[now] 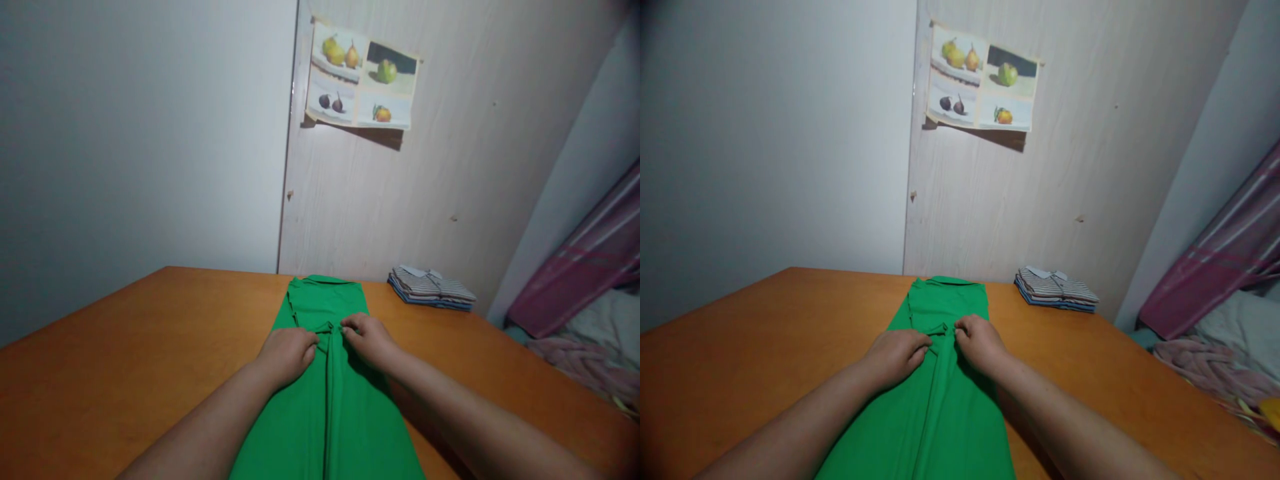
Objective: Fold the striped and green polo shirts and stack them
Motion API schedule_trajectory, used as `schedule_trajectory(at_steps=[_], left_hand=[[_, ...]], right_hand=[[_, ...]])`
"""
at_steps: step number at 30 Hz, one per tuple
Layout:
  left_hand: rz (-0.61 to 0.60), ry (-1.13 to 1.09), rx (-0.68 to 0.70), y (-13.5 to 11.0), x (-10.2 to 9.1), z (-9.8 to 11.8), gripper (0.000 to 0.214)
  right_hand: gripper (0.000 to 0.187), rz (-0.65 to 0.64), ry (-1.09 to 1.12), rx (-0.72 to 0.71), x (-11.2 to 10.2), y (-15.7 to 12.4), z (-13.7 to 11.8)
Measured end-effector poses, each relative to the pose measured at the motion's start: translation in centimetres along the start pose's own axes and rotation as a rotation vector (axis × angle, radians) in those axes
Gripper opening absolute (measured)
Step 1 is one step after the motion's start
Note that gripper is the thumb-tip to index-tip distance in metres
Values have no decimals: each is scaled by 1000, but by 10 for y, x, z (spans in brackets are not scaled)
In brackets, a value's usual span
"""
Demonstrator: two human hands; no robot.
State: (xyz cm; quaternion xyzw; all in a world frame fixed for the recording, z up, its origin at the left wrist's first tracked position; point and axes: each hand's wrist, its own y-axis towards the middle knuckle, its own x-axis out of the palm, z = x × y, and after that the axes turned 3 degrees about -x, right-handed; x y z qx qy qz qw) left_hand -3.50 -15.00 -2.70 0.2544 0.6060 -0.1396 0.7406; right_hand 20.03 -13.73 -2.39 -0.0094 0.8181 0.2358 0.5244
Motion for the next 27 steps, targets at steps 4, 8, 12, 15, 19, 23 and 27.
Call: schedule_trajectory(at_steps=[4, 8, 12, 15, 19, 23, 27], left_hand=[[-1, -43, -11, 1, 1, -3, 35], [6, -59, -18, 0, 1, -1, 34], [3, -58, -16, 1, 1, -2, 32], [40, -41, -22, 1, 1, -1, 28], [199, -71, 51, 0, 2, 7, 33], [94, -181, 157, -1, 8, 13, 51], [-95, -226, 94, -2, 13, 12, 64]], right_hand=[[38, -122, -25, 47, 10, -11, -15], [61, -287, -89, -31, 21, -25, -30], [63, -307, -61, 2, 14, -28, -35], [63, -242, -40, 38, 7, -33, -40], [67, -338, -35, -61, 12, -50, -51], [68, -365, -46, -74, 20, -58, -55], [69, -356, -29, -79, 19, -56, -55]])
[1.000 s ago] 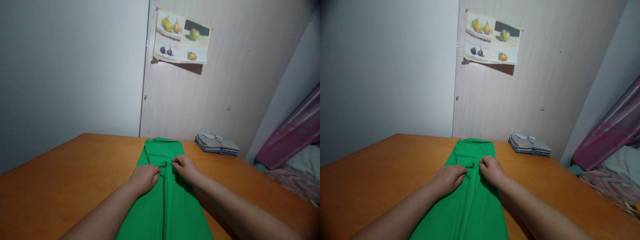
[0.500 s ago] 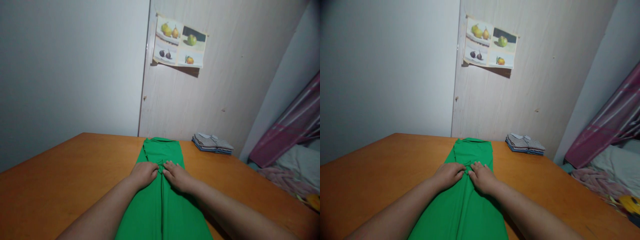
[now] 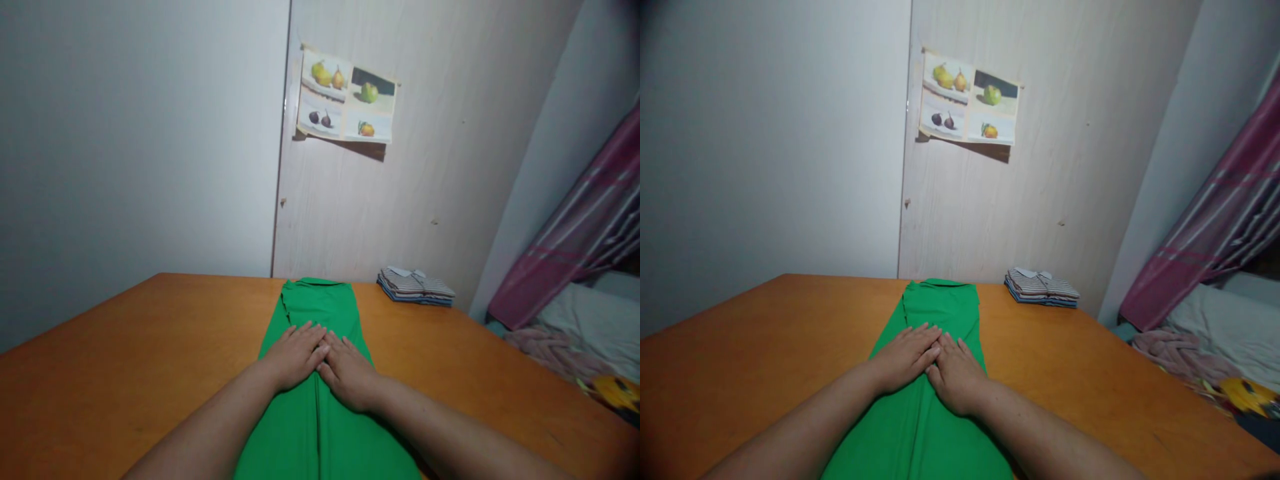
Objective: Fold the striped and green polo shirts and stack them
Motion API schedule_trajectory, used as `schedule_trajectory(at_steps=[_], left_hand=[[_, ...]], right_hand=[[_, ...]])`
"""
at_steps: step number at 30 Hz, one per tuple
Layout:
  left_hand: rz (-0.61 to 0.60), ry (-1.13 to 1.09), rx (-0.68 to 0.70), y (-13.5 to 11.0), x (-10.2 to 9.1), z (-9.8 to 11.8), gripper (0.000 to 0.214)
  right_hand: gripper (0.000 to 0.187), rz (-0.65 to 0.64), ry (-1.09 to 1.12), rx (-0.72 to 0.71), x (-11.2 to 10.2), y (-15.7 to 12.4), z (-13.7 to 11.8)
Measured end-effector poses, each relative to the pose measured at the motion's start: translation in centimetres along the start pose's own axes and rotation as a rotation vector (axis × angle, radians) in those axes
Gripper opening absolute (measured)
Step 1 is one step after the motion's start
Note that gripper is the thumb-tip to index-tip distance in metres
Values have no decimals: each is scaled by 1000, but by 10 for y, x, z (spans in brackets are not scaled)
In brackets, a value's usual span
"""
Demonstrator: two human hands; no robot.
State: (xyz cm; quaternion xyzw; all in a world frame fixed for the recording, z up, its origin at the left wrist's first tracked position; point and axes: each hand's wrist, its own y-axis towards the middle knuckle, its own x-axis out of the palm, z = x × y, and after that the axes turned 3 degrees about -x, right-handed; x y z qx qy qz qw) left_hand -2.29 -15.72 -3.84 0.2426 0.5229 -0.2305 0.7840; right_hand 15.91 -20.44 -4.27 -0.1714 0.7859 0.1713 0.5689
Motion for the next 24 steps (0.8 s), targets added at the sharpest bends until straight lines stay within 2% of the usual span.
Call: schedule_trajectory(at_steps=[6, 16, 20, 24], left_hand=[[2, 1, -44, 3, 4, -4, 69], [27, 98, -114, 19, 5, -11, 72], [29, 159, -103, 20, 4, -11, 72], [55, 271, -128, 22, 1, -4, 64]], right_hand=[[70, -5, 28, -23, -4, 2, 3], [70, -20, 47, -126, -11, 25, 23], [73, -40, 29, -100, -16, 11, 22], [73, -65, 17, -103, -19, -27, 18]])
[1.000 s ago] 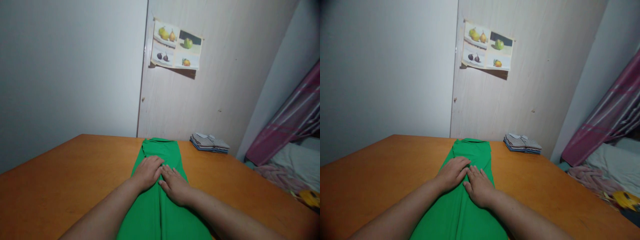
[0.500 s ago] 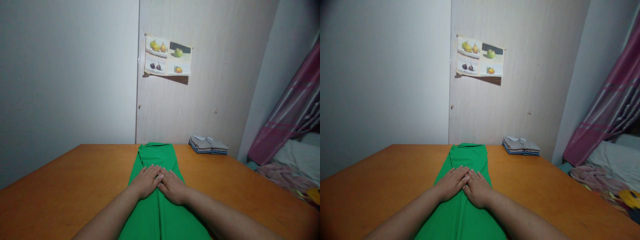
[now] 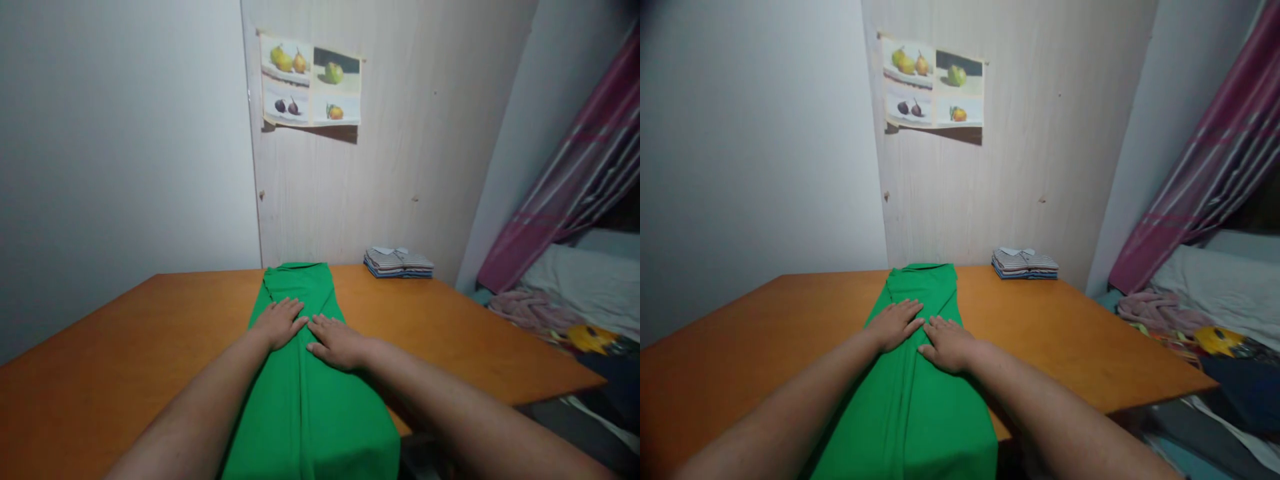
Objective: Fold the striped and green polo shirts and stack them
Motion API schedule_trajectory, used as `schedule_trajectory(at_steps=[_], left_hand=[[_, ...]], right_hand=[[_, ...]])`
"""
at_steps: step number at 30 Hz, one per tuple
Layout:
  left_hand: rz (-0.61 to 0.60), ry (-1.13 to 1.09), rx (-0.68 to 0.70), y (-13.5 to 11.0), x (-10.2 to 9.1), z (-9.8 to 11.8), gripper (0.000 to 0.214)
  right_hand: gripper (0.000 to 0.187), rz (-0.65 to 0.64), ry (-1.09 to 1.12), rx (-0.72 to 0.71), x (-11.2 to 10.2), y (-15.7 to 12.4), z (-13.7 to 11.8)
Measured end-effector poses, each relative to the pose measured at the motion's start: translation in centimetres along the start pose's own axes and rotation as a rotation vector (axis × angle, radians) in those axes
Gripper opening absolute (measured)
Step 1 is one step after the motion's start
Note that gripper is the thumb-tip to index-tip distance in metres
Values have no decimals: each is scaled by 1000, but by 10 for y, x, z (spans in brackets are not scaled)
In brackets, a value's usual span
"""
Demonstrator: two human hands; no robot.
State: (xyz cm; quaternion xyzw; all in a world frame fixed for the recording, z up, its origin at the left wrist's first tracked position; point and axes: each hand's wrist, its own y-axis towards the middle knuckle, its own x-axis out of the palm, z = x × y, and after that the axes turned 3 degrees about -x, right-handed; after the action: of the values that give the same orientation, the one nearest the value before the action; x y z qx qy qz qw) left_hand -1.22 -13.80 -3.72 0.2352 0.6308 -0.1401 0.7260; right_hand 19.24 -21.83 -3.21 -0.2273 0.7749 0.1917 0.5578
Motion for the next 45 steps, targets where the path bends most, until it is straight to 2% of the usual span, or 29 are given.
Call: schedule_trajectory(at_steps=[4, 8, 13, 15, 17, 20, 23, 26, 28, 31, 33, 35, 40, 45], left_hand=[[12, 68, -55, -7, -13, 16, 56], [3, 36, -55, -37, -29, 32, 47], [109, -245, -74, -92, -39, 44, 40], [167, -375, -120, -110, -38, 48, 37], [206, -467, -176, -123, -36, 53, 35], [224, -568, -222, -132, -30, 62, 32], [193, -740, -263, -133, -24, 70, 27], [154, -907, -359, -129, -20, 74, 24], [147, -936, -407, -124, -18, 74, 21], [130, -958, -473, -116, -18, 71, 16], [109, -977, -523, -110, -19, 68, 13], [81, -994, -567, -103, -22, 66, 10], [48, -1016, -648, -77, -28, 63, 7], [44, -955, -700, -47, -25, 57, 28]], right_hand=[[68, 28, 12, 2, 1, -46, -12], [61, 96, 42, 3, 4, -86, -25], [41, 364, 139, -30, 14, -119, -47], [39, 449, 122, 6, 20, -128, -63], [42, 465, 84, 84, 27, -133, -82], [46, 381, 42, 194, 38, -136, -113], [40, 298, -15, 218, 48, -137, -135], [16, 304, -2, 201, 55, -135, -138], [7, 350, 151, 211, 56, -133, -131], [9, 425, 578, 206, 52, -130, -117], [9, 428, 850, 198, 45, -130, -110], [10, 392, 1023, 198, 38, -130, -106], [11, 323, 1179, 215, 31, -131, -103], [8, 265, 1208, 211, 36, -128, -98]])
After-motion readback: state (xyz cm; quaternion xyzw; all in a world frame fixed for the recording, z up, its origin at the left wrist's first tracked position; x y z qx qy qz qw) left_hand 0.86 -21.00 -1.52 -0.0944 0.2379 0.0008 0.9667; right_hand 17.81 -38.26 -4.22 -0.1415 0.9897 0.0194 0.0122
